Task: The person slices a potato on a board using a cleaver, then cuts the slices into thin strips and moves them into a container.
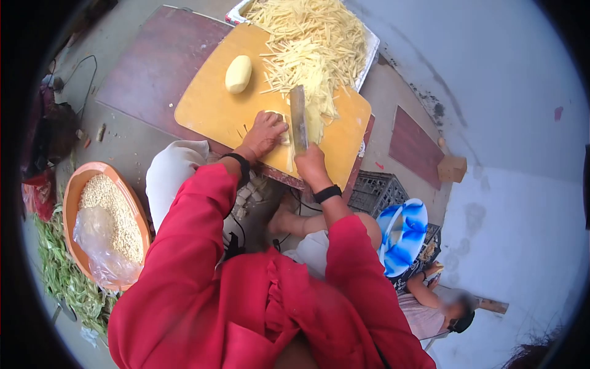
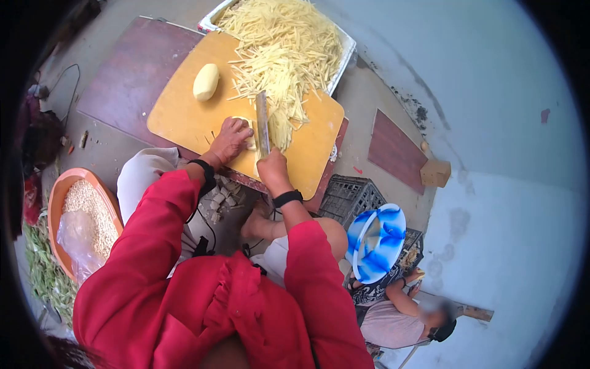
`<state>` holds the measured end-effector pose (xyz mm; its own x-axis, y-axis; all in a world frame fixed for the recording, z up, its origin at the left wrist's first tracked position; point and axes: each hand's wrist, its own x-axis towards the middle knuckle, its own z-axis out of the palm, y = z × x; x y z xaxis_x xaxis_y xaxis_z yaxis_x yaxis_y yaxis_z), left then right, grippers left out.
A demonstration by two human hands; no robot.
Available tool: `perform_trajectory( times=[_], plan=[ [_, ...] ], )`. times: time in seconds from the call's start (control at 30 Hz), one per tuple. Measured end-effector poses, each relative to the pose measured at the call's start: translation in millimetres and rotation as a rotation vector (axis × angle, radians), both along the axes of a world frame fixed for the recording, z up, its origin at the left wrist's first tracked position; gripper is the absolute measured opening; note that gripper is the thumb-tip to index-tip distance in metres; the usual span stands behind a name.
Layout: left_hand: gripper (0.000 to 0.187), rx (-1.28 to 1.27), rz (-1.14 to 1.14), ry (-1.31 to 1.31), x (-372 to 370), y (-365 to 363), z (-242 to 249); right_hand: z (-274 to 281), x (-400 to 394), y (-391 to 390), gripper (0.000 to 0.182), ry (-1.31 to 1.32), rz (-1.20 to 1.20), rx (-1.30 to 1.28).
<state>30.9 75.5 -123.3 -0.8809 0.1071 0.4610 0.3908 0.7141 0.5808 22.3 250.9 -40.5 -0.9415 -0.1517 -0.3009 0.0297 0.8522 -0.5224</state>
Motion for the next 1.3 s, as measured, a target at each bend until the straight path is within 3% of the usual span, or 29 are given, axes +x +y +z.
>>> perform_trajectory(
  times=[0.17, 0.27, 0.37, 0.47, 0.57, 0.67, 0.77, 0.93, 1.2, 1.3],
  plan=[
    [0.037, 0.007, 0.002, 0.017, -1.2, 0.2, 0.2, 18.0, 20.5, 3.0, 0.027, 0.01, 0.058, 0.039],
    [0.038, 0.011, -0.006, 0.018, -1.6, -1.0, -1.3, 8.1, 7.2, 5.7, 0.027, -0.184, 0.047, 0.004],
    [0.037, 0.027, 0.01, 0.003, -0.7, 1.3, 2.2, 11.0, -0.8, -2.4, 0.025, -0.138, 0.16, 0.099],
    [0.037, 0.011, -0.002, 0.012, -2.5, -0.7, -1.5, -14.6, -8.8, -13.0, 0.023, -0.189, 0.008, 0.0],
    [0.037, 0.019, -0.015, 0.009, -4.1, -0.6, -6.2, -32.0, -7.8, -24.0, 0.021, 0.094, 0.001, -0.067],
    [0.036, 0.039, -0.041, -0.04, 0.2, -0.9, 4.1, -27.3, -15.9, -34.1, 0.026, 0.074, 0.001, -0.039],
    [0.036, 0.02, -0.038, -0.013, -1.4, -3.1, 3.8, -7.0, -15.3, -39.5, 0.028, -0.12, -0.223, -0.2],
    [0.036, 0.006, -0.042, -0.01, -1.7, -2.0, -1.2, 16.6, 15.2, -4.7, 0.021, 0.019, 0.032, 0.002],
    [0.036, 0.008, -0.037, 0.013, -0.2, -2.0, 1.2, 31.8, 9.3, -12.8, 0.024, -0.167, 0.138, 0.099],
    [0.037, 0.017, -0.04, 0.007, -1.4, -1.1, 4.2, -4.6, -5.0, -14.7, 0.024, -0.324, -0.002, -0.019]
  ],
)
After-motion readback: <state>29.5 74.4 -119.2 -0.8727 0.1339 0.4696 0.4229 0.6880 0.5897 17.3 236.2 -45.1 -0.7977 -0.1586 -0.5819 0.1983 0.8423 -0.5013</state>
